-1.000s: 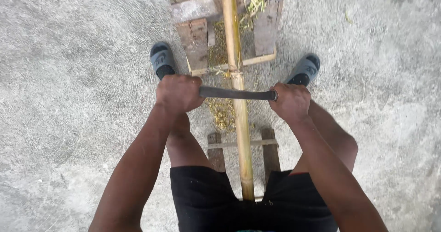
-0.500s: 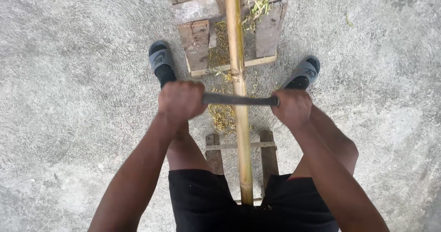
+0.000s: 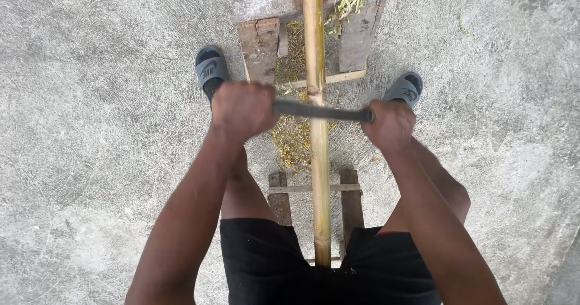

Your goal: The recorder uses a large knife (machete) as a drawknife to strip the outer layer of a bamboo pole.

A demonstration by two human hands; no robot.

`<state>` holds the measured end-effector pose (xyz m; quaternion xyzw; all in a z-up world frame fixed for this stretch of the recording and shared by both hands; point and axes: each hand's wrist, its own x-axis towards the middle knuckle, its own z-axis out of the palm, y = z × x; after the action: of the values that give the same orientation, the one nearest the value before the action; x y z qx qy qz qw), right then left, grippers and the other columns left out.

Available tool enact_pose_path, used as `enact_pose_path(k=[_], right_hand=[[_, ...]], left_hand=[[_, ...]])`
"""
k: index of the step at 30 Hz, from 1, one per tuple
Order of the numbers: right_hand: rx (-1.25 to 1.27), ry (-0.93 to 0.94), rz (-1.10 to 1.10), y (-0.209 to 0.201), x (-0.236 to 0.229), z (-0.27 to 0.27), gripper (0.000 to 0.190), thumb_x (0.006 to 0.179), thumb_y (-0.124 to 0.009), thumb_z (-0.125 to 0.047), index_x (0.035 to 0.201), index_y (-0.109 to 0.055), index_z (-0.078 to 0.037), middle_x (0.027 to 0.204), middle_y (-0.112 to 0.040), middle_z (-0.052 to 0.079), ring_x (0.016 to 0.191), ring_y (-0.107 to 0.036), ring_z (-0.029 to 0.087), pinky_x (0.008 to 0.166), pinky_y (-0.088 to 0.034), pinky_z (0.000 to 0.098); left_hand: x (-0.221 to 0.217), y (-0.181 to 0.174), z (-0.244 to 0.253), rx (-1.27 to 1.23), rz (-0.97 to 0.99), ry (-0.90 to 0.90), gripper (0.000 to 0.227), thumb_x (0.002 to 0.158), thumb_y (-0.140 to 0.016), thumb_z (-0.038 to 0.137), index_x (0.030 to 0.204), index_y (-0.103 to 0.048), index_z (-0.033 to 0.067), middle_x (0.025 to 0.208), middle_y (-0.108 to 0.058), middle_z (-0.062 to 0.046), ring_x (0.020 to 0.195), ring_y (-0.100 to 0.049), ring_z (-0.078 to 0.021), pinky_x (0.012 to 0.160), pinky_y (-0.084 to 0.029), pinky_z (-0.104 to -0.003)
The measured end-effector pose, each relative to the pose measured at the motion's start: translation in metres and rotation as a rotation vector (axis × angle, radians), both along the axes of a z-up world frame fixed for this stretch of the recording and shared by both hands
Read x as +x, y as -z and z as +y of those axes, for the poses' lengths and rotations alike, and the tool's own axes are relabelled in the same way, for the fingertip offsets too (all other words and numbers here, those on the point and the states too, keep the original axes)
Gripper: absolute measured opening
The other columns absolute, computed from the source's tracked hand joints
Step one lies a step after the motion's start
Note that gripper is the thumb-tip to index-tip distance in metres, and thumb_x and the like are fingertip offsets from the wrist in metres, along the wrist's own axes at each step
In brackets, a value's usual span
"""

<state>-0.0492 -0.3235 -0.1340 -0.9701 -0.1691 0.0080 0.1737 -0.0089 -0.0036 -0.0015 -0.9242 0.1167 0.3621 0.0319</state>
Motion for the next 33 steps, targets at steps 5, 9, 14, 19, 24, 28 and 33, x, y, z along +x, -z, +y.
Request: enact_pose_path(k=[5,9,14,19,24,28,33], right_hand=[[-0.068,-0.050,0.058,-0.010,-0.047,-0.024,0.022,0.088,-0.080,-0.015,0.068,-0.071,-0.012,0.054,-0.061,-0.001,0.045,-0.055,0.012,0.048,-0.039,0.0305],[-0.146,-0.098,-0.041,-0.025,0.017,-0.006,0.018,0.088,-0.084,-0.018,0.072,-0.074,-0.015,0.055,-0.060,-0.003,0.039,-0.049,0.011,0.049,-0.040,0.0296],[-0.271,-0.082,-0.149,-0.037,0.058,0.023,0.017,0.079,-0.084,-0.021,0.067,-0.073,-0.018,0.052,-0.059,-0.002,0.042,-0.053,0.014,0.060,-0.048,0.0341],[-0.115,-0.105,-0.022,-0.031,-0.033,-0.001,0.019,0.084,-0.082,-0.014,0.068,-0.073,-0.015,0.052,-0.057,-0.002,0.046,-0.054,0.013,0.052,-0.043,0.0295],[-0.188,-0.112,-0.016,-0.039,0.006,0.000,0.017,0.082,-0.084,-0.020,0.071,-0.073,-0.014,0.055,-0.057,-0.003,0.046,-0.052,0.012,0.054,-0.042,0.0309],[-0.305,-0.147,-0.086,-0.039,0.082,0.008,0.021,0.092,-0.083,-0.023,0.074,-0.073,-0.018,0.053,-0.056,-0.004,0.043,-0.050,0.012,0.062,-0.043,0.0325],[-0.216,-0.165,-0.098,-0.049,0.045,0.005,0.016,0.082,-0.083,-0.024,0.072,-0.072,-0.017,0.057,-0.059,-0.002,0.047,-0.051,0.013,0.065,-0.044,0.0341]], left_hand=[[-0.062,0.038,0.000,-0.140,-0.046,0.004,0.029,0.097,-0.057,0.036,0.083,-0.070,0.0148,0.067,-0.065,-0.001,0.058,-0.067,-0.0142,0.051,-0.058,-0.036],[-0.015,0.028,0.010,-0.127,-0.035,-0.070,0.030,0.098,-0.057,0.040,0.087,-0.069,0.0143,0.070,-0.068,-0.003,0.060,-0.072,-0.0180,0.056,-0.059,-0.039],[0.007,0.032,0.027,-0.171,-0.246,-0.125,0.032,0.094,-0.061,0.043,0.086,-0.073,0.0150,0.076,-0.070,-0.004,0.067,-0.072,-0.0223,0.061,-0.059,-0.042],[-0.070,0.025,0.015,-0.099,-0.002,-0.085,0.031,0.101,-0.055,0.038,0.089,-0.070,0.0133,0.071,-0.069,-0.003,0.060,-0.071,-0.0157,0.058,-0.061,-0.039],[-0.040,0.048,0.018,-0.157,-0.056,-0.114,0.030,0.096,-0.058,0.039,0.087,-0.070,0.0129,0.072,-0.070,-0.005,0.062,-0.072,-0.0191,0.059,-0.061,-0.042],[0.007,0.051,0.025,-0.257,-0.360,-0.162,0.028,0.091,-0.063,0.040,0.086,-0.073,0.0143,0.080,-0.075,-0.008,0.067,-0.074,-0.0262,0.064,-0.060,-0.044],[-0.034,0.050,0.018,-0.256,-0.210,-0.240,0.029,0.095,-0.061,0.038,0.083,-0.072,0.0138,0.074,-0.073,-0.007,0.063,-0.073,-0.0214,0.060,-0.060,-0.043]])
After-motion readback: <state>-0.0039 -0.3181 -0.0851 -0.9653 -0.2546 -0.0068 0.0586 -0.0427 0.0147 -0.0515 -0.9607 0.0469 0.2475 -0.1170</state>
